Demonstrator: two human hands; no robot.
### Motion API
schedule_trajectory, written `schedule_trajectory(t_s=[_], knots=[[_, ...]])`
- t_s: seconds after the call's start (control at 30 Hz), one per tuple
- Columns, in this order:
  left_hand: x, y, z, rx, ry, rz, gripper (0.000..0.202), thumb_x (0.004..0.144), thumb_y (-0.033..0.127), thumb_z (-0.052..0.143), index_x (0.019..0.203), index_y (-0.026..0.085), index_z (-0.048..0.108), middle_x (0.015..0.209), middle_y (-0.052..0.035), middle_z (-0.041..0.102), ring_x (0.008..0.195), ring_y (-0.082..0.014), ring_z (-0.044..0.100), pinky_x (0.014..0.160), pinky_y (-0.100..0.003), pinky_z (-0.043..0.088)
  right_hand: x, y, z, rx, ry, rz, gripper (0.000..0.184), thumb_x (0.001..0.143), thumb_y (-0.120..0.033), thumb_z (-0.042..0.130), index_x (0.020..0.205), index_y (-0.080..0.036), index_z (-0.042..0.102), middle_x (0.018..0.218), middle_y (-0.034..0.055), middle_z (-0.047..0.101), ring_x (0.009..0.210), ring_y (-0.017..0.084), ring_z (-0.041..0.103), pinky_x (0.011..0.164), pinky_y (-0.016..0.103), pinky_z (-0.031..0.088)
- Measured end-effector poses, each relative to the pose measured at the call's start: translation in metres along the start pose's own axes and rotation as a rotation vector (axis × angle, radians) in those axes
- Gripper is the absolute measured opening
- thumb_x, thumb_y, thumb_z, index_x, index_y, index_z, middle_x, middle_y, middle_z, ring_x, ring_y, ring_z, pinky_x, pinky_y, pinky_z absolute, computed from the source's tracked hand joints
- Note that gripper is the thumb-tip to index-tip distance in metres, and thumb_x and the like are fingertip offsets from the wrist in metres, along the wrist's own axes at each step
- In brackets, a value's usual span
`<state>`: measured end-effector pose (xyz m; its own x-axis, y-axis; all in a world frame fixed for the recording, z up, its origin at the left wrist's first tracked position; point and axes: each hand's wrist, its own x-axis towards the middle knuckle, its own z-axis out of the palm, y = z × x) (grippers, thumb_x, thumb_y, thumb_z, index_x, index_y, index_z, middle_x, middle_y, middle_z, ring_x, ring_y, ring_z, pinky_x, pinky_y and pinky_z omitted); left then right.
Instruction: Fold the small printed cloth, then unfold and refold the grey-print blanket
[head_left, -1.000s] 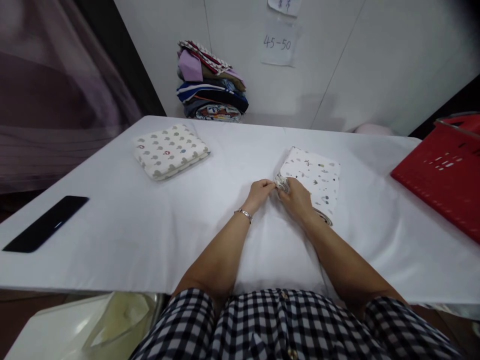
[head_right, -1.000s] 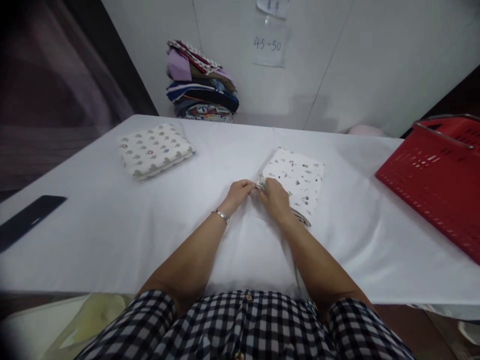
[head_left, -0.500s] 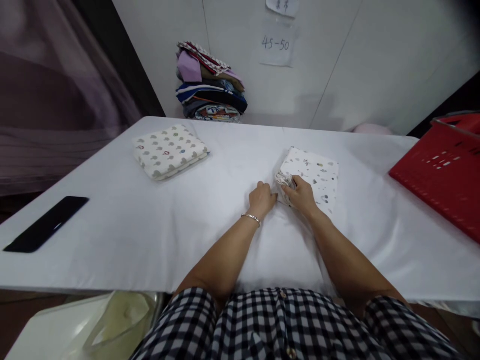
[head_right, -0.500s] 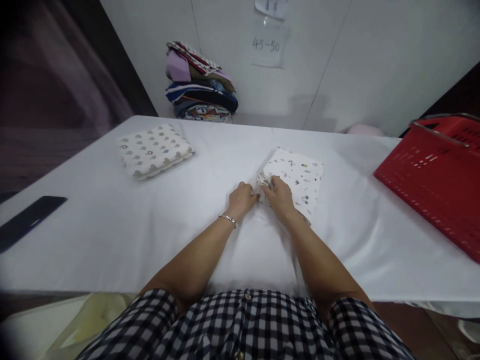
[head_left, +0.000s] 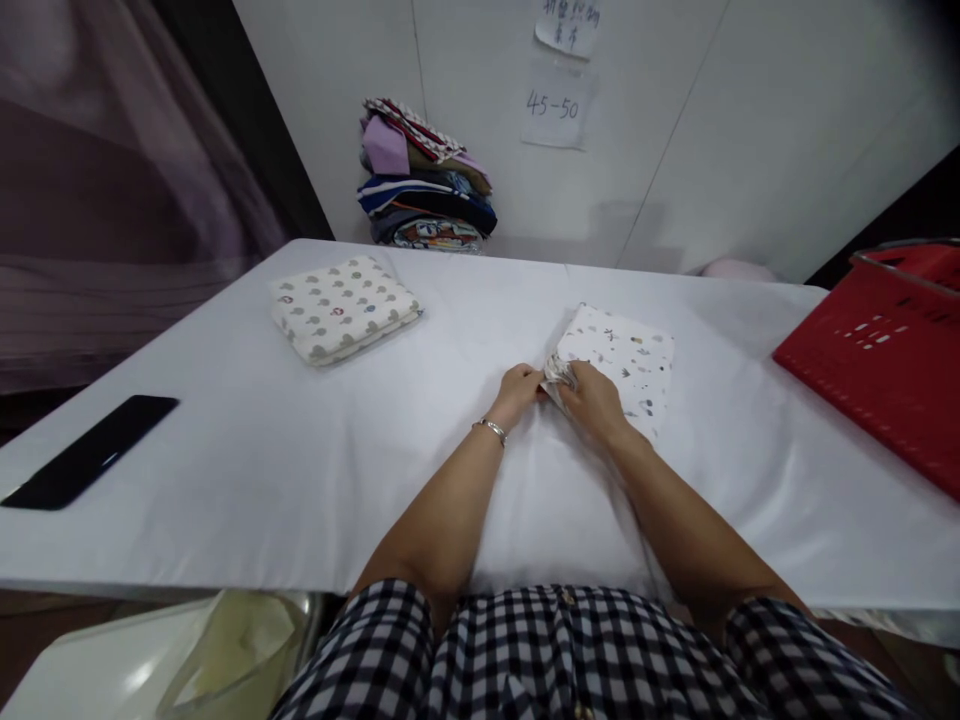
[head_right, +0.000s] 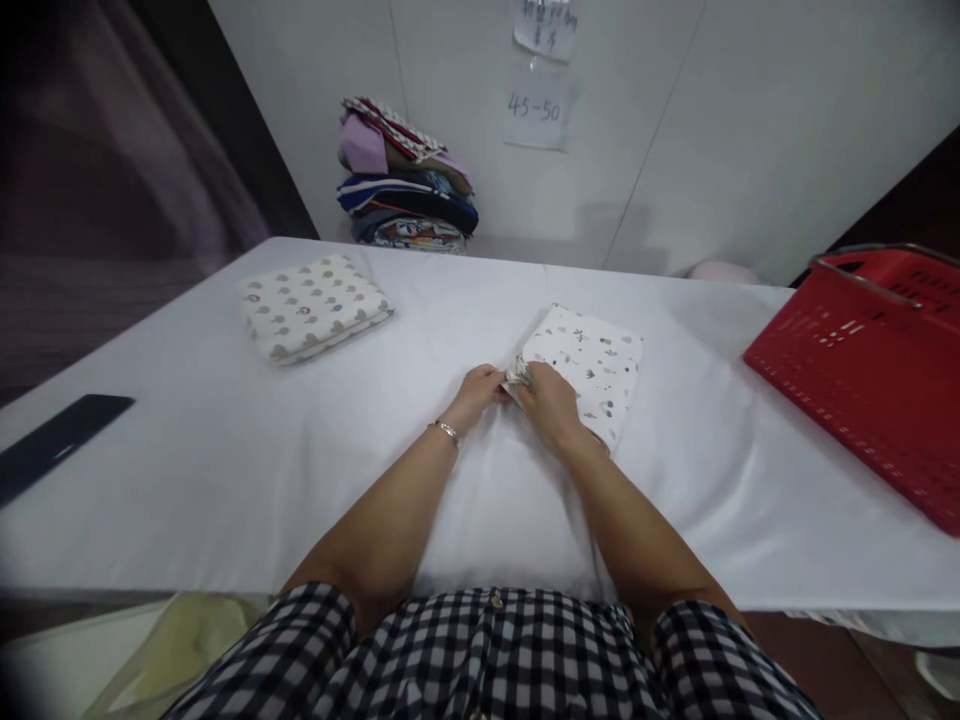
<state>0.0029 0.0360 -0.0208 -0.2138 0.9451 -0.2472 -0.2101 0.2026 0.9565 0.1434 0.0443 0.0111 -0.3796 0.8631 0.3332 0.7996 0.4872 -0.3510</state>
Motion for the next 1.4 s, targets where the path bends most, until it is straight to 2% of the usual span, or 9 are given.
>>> schedule_trajectory(t_s=[0.23,0.4,0.6,0.73,0.87,1.07,1.13,1.27,1.4], knots=[[-0.005,-0.002,0.006,-0.117,-0.03,0.06,0.015,0.072,0.025,0.057,0.065,0.016,0.048,0.063,0.0018,0.054,0.061,-0.0103,0.057,0.065,-0.028,0.051,-0.002,-0.003,0.007,0.01,0.017,0.051,0.015,0.079,-0.034,0.046,0.082,-0.021,0.052,0.079,0.004,0.06,0.069,0.018,0.051,0.058,0.027,0.032],[-0.009,0.003,0.004,-0.114,-0.035,0.072,0.029,0.071,0.038,0.065,0.078,0.016,0.047,0.073,0.0,0.056,0.063,-0.0112,0.058,0.062,-0.029,0.051,-0.001,-0.004,0.012,0.067,0.061,0.033,0.015,0.079,-0.034,0.045,0.08,-0.021,0.052,0.079,0.0038,0.059,0.07,0.018,0.051,0.059,0.027,0.032],[-0.012,0.001,0.007,-0.032,-0.027,0.093,0.039,0.064,0.031,0.073,0.089,0.016,0.047,0.077,-0.0003,0.057,0.064,-0.0104,0.057,0.061,-0.025,0.05,-0.001,0.0,0.014,0.1,0.083,0.082,0.016,0.079,-0.033,0.044,0.078,-0.021,0.053,0.074,0.0022,0.059,0.067,0.017,0.05,0.058,0.027,0.033],[-0.014,-0.005,0.007,0.017,0.014,0.091,0.047,0.063,0.024,0.073,0.101,0.015,0.047,0.08,-0.0016,0.059,0.07,-0.0109,0.058,0.065,-0.023,0.048,-0.007,-0.008,0.016,0.019,0.038,-0.013,0.018,0.08,-0.027,0.044,0.092,-0.019,0.055,0.087,0.0062,0.061,0.078,0.02,0.052,0.065,0.029,0.037],[-0.015,-0.006,0.003,0.096,0.035,0.094,0.064,0.064,0.018,0.069,0.122,0.015,0.041,0.086,-0.003,0.06,0.073,-0.0107,0.057,0.068,-0.022,0.045,-0.015,-0.016,0.017,-0.037,-0.001,-0.152,0.034,0.078,-0.022,0.047,0.112,-0.014,0.05,0.104,0.0126,0.059,0.094,0.024,0.051,0.078,0.034,0.039],[-0.016,0.001,0.002,0.004,-0.051,0.022,0.069,0.073,0.026,0.062,0.133,0.015,0.029,0.087,-0.0044,0.06,0.072,-0.0124,0.059,0.068,-0.025,0.047,-0.03,-0.007,0.016,0.091,-0.036,-0.132,0.051,0.079,-0.024,0.047,0.128,-0.013,0.037,0.117,0.0144,0.056,0.104,0.025,0.051,0.086,0.037,0.04],[-0.017,0.001,0.004,0.058,-0.02,0.031,0.07,0.073,0.032,0.063,0.132,0.014,0.031,0.091,-0.0061,0.06,0.078,-0.0147,0.06,0.072,-0.026,0.047,-0.034,-0.008,0.013,0.117,-0.066,-0.144,0.049,0.078,-0.022,0.048,0.125,-0.014,0.039,0.115,0.0129,0.057,0.103,0.024,0.052,0.085,0.036,0.041],[-0.015,-0.004,0.005,0.276,0.087,0.153,0.067,0.067,0.04,0.069,0.125,0.018,0.042,0.102,-0.0076,0.059,0.091,-0.0173,0.058,0.079,-0.026,0.044,-0.038,-0.014,0.0,0.077,-0.145,-0.233,0.045,0.076,-0.019,0.048,0.12,-0.016,0.043,0.112,0.0108,0.059,0.102,0.022,0.053,0.085,0.034,0.041],[-0.009,-0.01,0.0,0.279,0.174,0.105,0.056,0.074,0.036,0.062,0.122,0.015,0.042,0.098,-0.0074,0.059,0.078,-0.0139,0.059,0.07,-0.024,0.045,-0.051,0.002,-0.018,-0.113,-0.192,-0.271,0.045,0.081,-0.023,0.047,0.126,-0.017,0.041,0.13,0.0125,0.049,0.117,0.025,0.045,0.093,0.04,0.036]])
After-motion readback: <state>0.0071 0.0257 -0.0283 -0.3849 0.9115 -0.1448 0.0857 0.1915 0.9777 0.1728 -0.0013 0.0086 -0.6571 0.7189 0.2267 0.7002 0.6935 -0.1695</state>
